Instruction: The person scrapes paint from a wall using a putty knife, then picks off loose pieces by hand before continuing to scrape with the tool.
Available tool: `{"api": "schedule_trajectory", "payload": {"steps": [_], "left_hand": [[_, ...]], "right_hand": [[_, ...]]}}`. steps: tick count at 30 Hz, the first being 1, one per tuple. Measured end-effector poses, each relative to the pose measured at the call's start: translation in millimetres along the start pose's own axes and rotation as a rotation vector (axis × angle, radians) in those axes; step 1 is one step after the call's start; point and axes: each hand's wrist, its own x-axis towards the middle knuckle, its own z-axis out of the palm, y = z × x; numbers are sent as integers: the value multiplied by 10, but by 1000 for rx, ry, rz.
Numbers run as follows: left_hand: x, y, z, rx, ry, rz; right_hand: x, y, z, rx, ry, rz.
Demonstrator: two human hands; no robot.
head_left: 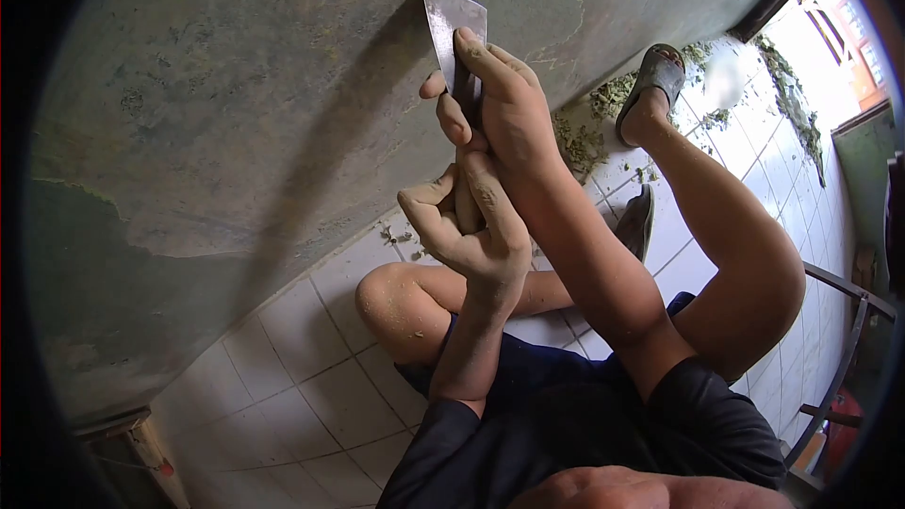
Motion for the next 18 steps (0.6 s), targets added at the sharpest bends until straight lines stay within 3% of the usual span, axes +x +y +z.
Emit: {"api": "schedule_trajectory", "payload": {"steps": [8, 14, 18], "left_hand": [[87, 47, -39, 117, -27, 103], [135, -6, -92, 82, -46, 140], [196, -76, -57, 35, 5, 193]], "right_hand": [[-2, -3, 33, 55, -17, 31], [-15, -21, 119, 56, 40, 24], [32, -26, 72, -19, -28, 8]]}}
